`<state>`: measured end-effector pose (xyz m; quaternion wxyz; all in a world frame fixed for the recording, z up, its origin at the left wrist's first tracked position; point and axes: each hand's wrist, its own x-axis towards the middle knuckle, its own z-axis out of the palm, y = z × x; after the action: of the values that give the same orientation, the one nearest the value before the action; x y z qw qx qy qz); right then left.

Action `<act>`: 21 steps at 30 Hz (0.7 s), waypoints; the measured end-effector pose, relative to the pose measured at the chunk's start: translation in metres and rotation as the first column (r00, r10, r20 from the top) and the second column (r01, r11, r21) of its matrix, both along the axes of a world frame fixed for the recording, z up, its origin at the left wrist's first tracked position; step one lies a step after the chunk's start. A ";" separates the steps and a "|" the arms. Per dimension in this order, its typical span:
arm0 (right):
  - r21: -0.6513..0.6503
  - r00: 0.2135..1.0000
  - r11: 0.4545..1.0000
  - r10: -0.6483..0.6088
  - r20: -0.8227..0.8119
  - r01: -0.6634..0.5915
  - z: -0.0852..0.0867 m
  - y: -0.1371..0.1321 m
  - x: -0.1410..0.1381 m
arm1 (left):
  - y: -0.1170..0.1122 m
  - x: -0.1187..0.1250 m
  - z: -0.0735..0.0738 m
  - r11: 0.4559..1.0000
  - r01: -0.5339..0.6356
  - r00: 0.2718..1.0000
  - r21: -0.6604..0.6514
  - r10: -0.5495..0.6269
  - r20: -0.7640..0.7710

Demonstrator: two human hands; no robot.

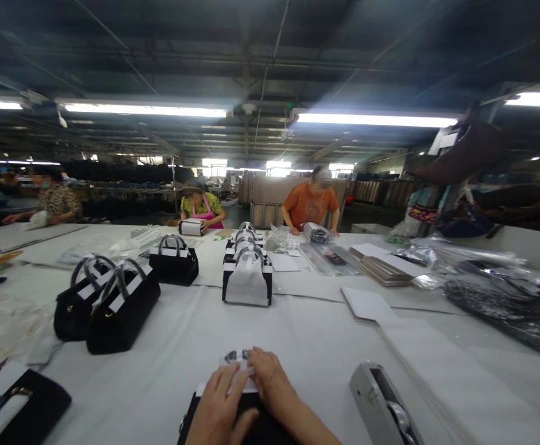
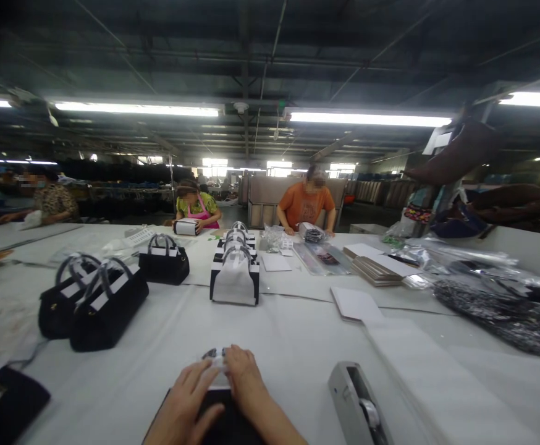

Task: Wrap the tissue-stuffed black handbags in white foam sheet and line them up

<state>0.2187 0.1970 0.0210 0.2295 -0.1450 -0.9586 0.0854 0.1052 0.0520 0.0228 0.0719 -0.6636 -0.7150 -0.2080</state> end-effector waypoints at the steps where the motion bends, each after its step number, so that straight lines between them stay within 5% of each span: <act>1: 0.064 1.000 0.998 0.017 0.015 -0.018 -0.001 0.003 -0.003 | -0.007 0.012 0.002 0.992 0.033 0.998 -0.118 -0.026 0.061; 5: 0.205 0.990 0.974 0.076 0.121 -0.100 -0.001 0.017 -0.015 | -0.022 0.047 0.007 0.896 0.033 0.987 -0.442 0.040 0.154; 14: 0.370 0.858 0.799 0.324 0.400 -0.474 0.038 0.003 -0.035 | -0.010 0.046 0.007 0.802 0.014 0.974 -0.597 0.125 0.191; 17: 0.397 0.851 0.812 0.213 0.480 -0.428 0.047 -0.017 -0.033 | -0.011 0.048 -0.002 0.810 -0.026 0.970 -0.586 0.162 0.181; 21: 0.330 0.924 0.910 0.122 0.362 -0.249 0.036 -0.030 -0.003 | -0.019 0.050 -0.006 0.846 -0.030 0.969 -0.532 0.155 0.192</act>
<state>0.2161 0.1672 0.0566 0.0780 -0.0183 -0.9917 -0.1009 0.1551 0.0333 0.0167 -0.1844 -0.5942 -0.7792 -0.0758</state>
